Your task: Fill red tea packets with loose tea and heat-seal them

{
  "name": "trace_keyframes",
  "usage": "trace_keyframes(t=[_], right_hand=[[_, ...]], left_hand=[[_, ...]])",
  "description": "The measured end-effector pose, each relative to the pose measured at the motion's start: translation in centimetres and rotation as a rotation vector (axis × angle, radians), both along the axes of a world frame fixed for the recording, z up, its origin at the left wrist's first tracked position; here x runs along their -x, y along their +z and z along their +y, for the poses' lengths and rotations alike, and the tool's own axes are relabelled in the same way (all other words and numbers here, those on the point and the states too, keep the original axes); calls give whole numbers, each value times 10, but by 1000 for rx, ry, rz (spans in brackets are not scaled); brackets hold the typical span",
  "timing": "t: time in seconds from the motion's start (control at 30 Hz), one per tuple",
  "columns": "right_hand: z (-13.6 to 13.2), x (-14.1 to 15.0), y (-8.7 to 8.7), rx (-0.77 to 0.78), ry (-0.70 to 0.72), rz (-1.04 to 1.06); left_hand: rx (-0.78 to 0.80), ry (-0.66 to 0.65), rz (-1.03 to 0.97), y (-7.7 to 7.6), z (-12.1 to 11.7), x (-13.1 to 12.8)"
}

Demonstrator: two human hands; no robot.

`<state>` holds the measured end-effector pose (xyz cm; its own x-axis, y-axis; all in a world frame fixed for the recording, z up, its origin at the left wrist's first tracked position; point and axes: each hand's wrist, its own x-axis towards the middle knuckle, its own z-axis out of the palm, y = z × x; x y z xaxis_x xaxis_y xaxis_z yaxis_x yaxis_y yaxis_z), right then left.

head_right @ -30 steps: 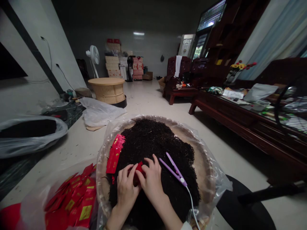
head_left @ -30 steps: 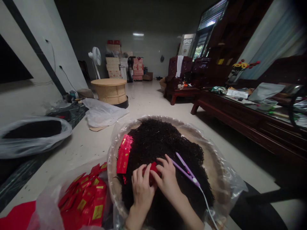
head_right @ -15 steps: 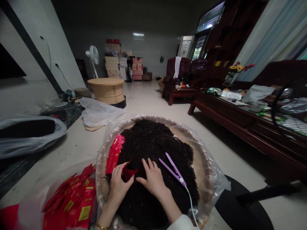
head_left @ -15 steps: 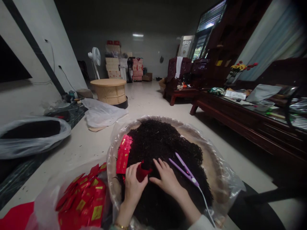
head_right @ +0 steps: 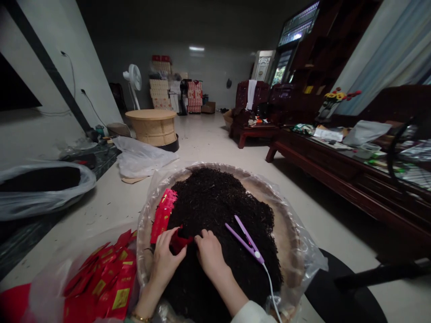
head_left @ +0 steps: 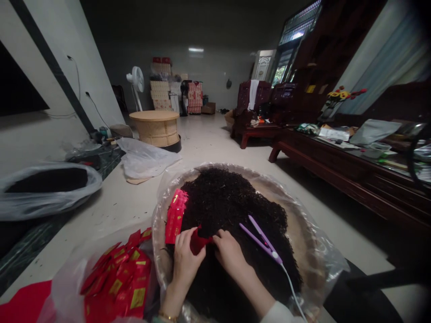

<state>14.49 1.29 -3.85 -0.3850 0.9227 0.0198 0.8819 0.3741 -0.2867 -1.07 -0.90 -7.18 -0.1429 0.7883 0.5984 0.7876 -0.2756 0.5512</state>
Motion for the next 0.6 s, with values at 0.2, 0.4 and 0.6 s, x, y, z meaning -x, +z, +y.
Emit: trace_keyframes(t=[0.2,0.4,0.6], right_hand=[[9,-27,20,-9,-65,554],[5,-21,58,-10,60,682],[2,-12,61,12,36,652]], left_hand=[[23,-34,-16,-1,-1,-4],[36,-87,7,4,0,-16],[22,-93,11,5,1,-20]])
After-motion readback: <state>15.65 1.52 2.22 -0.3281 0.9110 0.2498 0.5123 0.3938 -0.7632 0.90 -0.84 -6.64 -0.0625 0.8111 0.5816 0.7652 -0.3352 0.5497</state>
